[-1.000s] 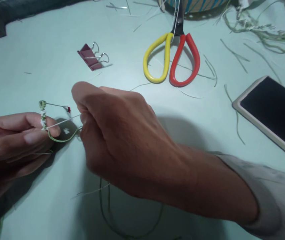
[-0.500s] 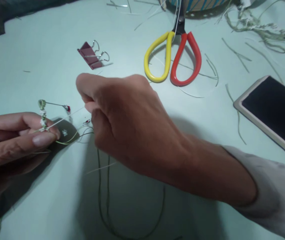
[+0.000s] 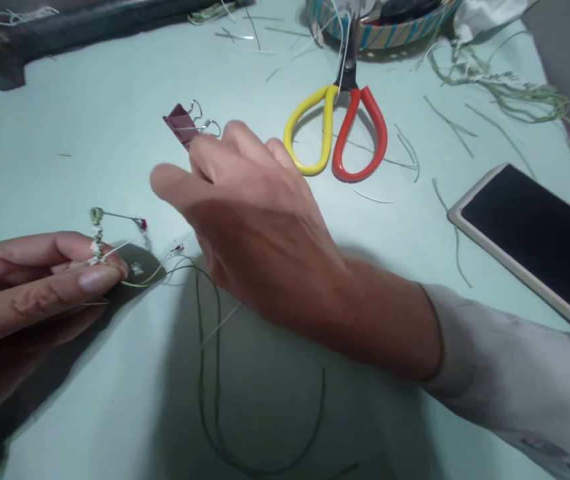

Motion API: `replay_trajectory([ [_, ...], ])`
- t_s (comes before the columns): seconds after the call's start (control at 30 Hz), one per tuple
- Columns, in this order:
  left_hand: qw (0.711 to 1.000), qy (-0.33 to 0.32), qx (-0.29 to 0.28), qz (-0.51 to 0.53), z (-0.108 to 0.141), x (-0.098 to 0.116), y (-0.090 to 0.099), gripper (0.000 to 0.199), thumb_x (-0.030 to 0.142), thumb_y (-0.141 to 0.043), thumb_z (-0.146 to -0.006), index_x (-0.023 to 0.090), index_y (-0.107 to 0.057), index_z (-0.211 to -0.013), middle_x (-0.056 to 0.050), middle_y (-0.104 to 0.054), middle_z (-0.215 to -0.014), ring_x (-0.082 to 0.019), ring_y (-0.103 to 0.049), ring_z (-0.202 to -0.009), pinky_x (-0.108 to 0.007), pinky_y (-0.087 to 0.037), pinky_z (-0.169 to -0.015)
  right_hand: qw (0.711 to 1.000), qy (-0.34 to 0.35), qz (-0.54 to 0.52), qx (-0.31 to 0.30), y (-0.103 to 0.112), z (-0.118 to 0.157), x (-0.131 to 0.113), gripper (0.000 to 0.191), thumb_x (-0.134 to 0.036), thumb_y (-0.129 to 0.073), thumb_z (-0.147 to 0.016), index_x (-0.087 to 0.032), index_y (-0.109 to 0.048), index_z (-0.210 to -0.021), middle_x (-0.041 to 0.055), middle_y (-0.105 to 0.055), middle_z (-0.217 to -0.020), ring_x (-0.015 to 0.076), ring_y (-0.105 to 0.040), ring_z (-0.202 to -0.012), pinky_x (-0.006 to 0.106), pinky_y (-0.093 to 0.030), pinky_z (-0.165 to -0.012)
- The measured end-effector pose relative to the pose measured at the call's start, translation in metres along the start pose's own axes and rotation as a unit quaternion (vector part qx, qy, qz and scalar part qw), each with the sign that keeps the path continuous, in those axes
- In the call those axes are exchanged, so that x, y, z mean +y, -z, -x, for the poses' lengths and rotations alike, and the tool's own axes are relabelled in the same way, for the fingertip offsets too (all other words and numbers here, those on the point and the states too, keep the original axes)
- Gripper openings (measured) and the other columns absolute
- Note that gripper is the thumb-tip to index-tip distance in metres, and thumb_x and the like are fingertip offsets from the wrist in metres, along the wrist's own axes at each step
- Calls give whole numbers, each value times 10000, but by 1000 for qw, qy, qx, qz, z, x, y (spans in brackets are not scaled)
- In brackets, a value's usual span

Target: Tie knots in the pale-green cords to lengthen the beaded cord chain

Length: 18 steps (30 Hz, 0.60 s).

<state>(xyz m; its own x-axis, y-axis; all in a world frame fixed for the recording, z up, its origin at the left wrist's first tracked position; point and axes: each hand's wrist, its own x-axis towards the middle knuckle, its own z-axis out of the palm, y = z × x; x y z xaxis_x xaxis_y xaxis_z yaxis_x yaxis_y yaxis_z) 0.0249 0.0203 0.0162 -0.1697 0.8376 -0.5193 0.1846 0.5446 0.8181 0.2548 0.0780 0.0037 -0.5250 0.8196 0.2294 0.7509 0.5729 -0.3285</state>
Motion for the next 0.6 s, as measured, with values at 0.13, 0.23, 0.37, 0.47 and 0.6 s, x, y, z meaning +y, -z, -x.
replay_trajectory([
  [0.13, 1000, -3, -1, -8, 3, 0, 1, 261, 402, -1028, -705, 264, -808, -733, 9, -592, -660, -87, -523, -543, -110, -459, -410, 998, 19, 42, 33, 4, 2, -3, 242, -82, -473, -999, -242, -632, -911, 60, -545, -865, 273, -540, -947, 409, -279, -768],
  [0.23, 999, 26, -19, -10, 4, 2, 1, 254, 390, -1001, -702, 260, -783, -718, 10, -552, -660, -101, -464, -549, -133, -423, -398, 996, -29, -77, 41, 11, 4, -9, 123, -128, -558, -918, -244, -590, -892, -21, -520, -708, 167, -434, -653, 383, -256, -642],
  [0.37, 999, 40, -30, -13, 2, 2, 2, 266, 389, -958, -700, 253, -729, -693, 37, -441, -632, -99, -330, -541, -140, -335, -382, 923, -135, -354, -75, 25, 3, -14, 196, -208, -658, -953, -236, -598, -769, -71, -474, -608, 87, -398, -522, 299, -279, -518],
  [0.47, 999, 32, -38, -15, 0, -1, 6, 258, 366, -936, -696, 263, -700, -687, 43, -424, -633, -111, -307, -548, -152, -329, -386, 834, -182, -496, -161, 34, -1, -14, 278, -237, -703, -1000, -226, -622, -734, -78, -477, -602, 65, -373, -502, 254, -272, -451],
  [0.6, 997, 17, -79, -12, -4, -3, 7, 315, 388, -932, -740, 265, -660, -640, 41, -419, -595, -121, -280, -510, -189, -294, -346, 767, -205, -583, -175, 36, -3, -11, 325, -204, -713, -1023, -208, -632, -708, -69, -509, -636, 64, -410, -552, 201, -347, -467],
])
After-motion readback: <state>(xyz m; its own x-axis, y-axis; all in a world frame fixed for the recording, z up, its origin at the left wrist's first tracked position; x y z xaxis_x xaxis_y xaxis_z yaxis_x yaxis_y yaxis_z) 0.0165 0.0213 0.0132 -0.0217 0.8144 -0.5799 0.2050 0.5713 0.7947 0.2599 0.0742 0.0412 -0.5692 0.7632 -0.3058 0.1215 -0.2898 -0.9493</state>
